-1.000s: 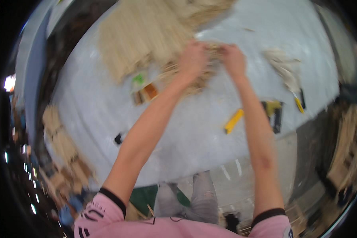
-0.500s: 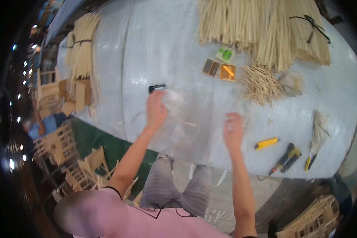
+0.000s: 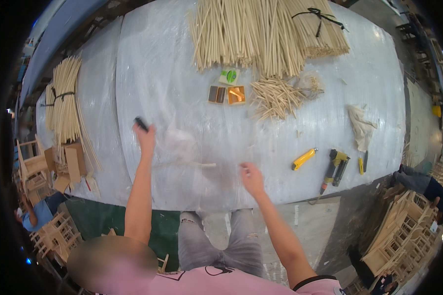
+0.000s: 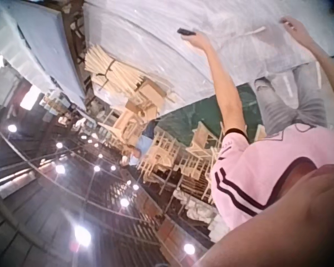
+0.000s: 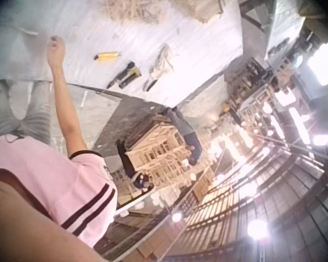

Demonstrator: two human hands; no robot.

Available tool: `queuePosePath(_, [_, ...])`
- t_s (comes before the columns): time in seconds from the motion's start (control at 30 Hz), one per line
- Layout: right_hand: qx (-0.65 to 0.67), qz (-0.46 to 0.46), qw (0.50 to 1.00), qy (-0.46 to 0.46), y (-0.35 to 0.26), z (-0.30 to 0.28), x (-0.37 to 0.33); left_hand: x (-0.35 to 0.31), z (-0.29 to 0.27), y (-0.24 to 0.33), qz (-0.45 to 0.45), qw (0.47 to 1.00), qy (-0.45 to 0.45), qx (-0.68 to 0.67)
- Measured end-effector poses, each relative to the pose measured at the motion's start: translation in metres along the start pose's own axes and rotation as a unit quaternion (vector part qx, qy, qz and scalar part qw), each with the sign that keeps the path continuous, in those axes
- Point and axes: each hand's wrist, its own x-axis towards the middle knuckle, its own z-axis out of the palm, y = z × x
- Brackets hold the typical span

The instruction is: The person sorts and bundles long wooden sticks on a large white-covered table in a workshop. They gather sticks into neat piles, tie them with black bands, and handle small wooden components and a yellow container. The person also briefly interacts with a chair frame at the end of the clip.

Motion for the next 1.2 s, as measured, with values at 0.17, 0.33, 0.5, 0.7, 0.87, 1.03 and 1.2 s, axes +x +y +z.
queuePosePath(0.17, [0.007,0.073,0.991,0.113,0.054,-0.064,-0.017,-0.081,0.132,0.277,0.143,0.941,-0.225,-0.21])
queuePosePath(0.33, [0.018,0.094,0.994,0.054,0.042,-0.069,-0.031,-0.146,0.194,0.309,0.105,0.928,-0.193,-0.301])
queuePosePath(0.5, [0.004,0.057,0.998,0.032,0.032,-0.061,-0.025,-0.204,0.08,0.214,0.174,0.958,-0.174,-0.148])
queuePosePath(0.7, [-0.01,-0.084,0.994,-0.063,-0.074,0.05,0.051,-0.189,-0.034,-0.007,0.135,0.96,-0.051,0.239])
queuePosePath(0.87, [-0.102,-0.121,0.983,-0.089,-0.141,0.137,0.105,-0.19,-0.098,-0.08,0.173,0.934,-0.221,0.221])
queuePosePath(1.03, [-0.304,-0.076,0.946,-0.081,-0.14,0.234,0.074,-0.233,-0.191,-0.139,0.127,0.958,-0.217,0.141])
queuePosePath(1.2, [-0.149,-0.049,0.938,-0.309,-0.072,0.309,-0.038,-0.308,-0.337,-0.24,-0.071,0.922,-0.303,0.229])
